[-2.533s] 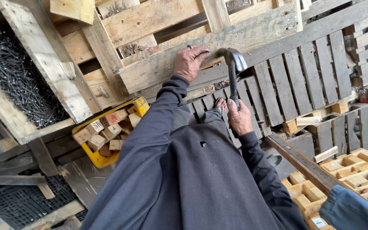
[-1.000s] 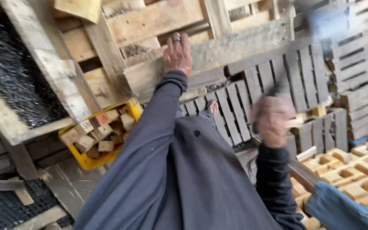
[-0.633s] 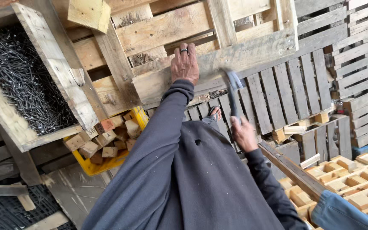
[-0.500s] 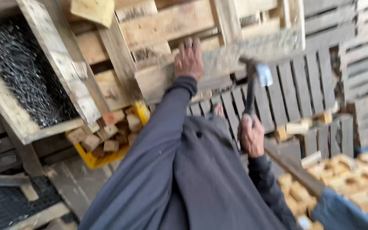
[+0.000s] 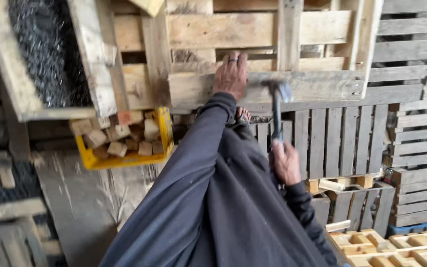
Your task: The person assembles wooden pallets by placing small wooden blocks and planks onto a pallet frame, then hammering nails to secure them. They repeatedly pick up blocks, position them, and drive nails with a hammer.
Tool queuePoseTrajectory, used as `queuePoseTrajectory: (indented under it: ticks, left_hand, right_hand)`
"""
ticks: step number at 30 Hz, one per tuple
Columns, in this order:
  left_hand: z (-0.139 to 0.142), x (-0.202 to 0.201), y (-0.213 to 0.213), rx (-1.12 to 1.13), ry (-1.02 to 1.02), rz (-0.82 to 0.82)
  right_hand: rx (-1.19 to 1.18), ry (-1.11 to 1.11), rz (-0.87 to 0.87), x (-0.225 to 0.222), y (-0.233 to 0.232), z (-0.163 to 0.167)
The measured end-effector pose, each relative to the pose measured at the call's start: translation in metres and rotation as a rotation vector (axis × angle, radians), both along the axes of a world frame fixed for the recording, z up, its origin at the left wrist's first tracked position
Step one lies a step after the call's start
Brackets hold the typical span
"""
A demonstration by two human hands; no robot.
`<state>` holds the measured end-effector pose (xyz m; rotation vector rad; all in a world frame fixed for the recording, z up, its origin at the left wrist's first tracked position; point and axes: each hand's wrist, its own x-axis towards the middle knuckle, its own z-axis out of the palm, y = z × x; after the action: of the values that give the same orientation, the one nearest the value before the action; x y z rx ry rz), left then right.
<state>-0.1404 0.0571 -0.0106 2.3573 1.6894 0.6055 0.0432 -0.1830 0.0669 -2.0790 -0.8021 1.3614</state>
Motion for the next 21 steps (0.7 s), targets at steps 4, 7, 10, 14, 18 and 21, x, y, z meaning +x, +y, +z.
queuePoseTrajectory:
  ticks: [4, 7, 10, 14, 18, 21]
  left_hand:
    - [0.003, -0.002, 0.010, -0.319, -0.203, 0.059]
    - [0.001, -0.020, 0.007, 0.060, -0.410, 0.165]
    - [0.006, -0.061, -0.004, 0.212, -0.587, 0.375]
    - [0.026, -0.159, -0.047, -0.075, -0.433, 0.818]
    - [0.030, -0.205, -0.075, -0.374, -0.592, 0.683]
    - [0.025, -0.201, -0.075, -0.453, -0.716, 0.680]
  right_hand:
    - [0.288, -0.316, 0.320, 0.043, 0.086, 0.016]
    - [0.535, -0.566, 0.576, 0.074, 0.166, 0.018]
    - [0.208, -0.839, 0.812, 0.101, 0.241, 0.017]
    - [0.298, -0.899, 1.054, 0.112, 0.274, 0.032]
    - [0.925, -1.000, 1.058, 0.062, 0.233, 0.046]
    - [0.453, -0.194, 1.142, -0.004, 0.173, 0.038]
